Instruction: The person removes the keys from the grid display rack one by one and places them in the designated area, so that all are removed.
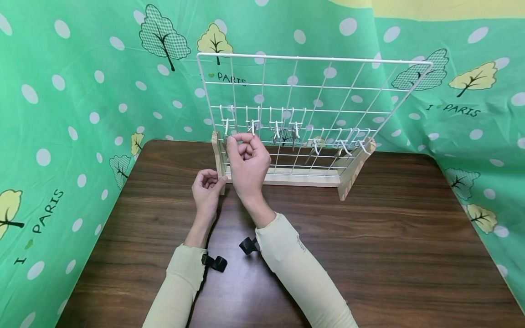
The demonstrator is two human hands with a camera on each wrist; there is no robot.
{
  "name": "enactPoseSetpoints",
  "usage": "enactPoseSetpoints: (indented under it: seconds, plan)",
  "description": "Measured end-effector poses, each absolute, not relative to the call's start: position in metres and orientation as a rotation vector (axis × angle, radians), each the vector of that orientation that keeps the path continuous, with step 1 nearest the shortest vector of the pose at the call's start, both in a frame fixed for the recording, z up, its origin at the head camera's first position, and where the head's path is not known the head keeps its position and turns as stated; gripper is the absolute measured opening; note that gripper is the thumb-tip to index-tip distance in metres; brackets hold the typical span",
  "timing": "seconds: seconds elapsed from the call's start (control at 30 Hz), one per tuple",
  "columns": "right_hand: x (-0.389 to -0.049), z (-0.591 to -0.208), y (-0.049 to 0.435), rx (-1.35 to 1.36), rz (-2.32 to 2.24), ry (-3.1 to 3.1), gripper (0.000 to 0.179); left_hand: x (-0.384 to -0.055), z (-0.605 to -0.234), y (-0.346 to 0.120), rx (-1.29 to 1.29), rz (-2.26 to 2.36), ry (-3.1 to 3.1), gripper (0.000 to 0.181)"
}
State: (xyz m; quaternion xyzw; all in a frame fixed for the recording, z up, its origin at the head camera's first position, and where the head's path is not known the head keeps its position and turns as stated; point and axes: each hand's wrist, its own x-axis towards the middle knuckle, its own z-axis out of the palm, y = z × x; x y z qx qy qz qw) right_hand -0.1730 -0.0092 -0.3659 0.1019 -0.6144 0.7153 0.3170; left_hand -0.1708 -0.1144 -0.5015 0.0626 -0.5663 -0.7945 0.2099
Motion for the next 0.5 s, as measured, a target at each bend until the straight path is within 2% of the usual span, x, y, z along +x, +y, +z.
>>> enactPoseSetpoints:
  seconds: [0.5]
  plan:
    - [-0.1627, -0.3719, -0.0001, 0.287, 1.93, -1.732, 0.009, -0.1698, -0.4995, -0.1156, 0.182, -2.221, -1.575, 0.032]
